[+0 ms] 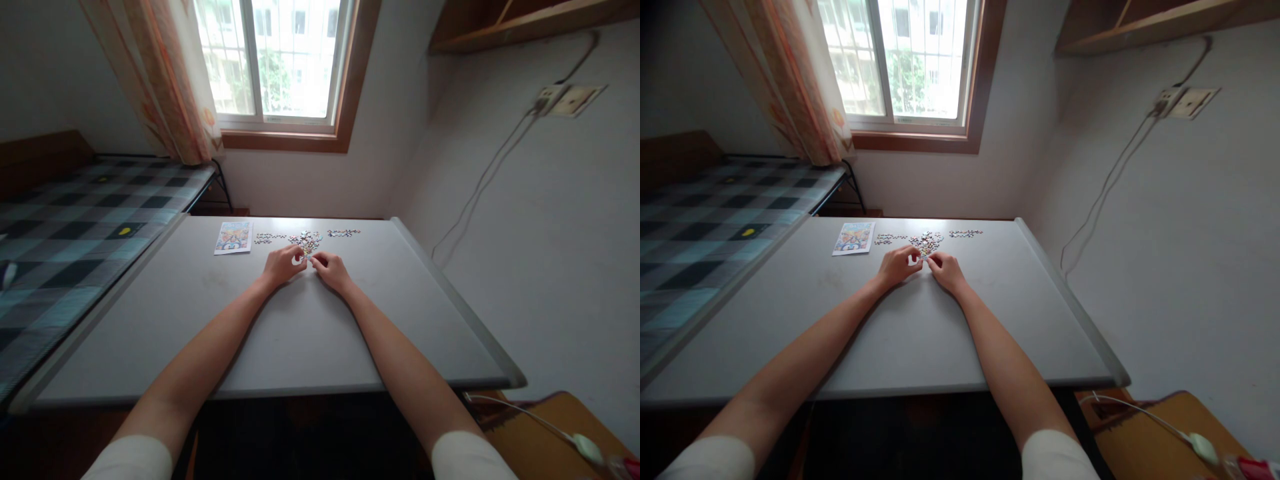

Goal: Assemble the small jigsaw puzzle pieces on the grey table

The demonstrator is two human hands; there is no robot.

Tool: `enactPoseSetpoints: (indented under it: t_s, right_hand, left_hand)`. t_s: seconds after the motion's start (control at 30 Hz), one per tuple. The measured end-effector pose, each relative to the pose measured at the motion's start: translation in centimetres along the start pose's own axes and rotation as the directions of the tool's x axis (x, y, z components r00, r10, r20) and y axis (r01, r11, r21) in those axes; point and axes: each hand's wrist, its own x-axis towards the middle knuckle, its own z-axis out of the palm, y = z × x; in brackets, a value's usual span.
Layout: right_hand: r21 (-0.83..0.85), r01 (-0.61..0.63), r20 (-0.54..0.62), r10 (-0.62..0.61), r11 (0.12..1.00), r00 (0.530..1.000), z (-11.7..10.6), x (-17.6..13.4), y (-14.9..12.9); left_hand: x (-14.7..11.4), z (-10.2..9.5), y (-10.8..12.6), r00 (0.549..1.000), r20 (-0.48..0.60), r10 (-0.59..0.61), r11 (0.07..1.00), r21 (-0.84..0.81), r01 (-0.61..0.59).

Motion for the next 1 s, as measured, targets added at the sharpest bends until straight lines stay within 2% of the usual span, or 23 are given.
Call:
enactPoseSetpoints:
  t_s: [1.0]
  right_hand:
    - [-0.015, -0.005, -0.007, 0.005, 1.000, 1.000, 0.04, 0.04, -0.07]
  left_hand:
    - [0.01, 0.26, -0.38, 1.000, -0.005, 0.022, 1.000, -0.011, -0.022]
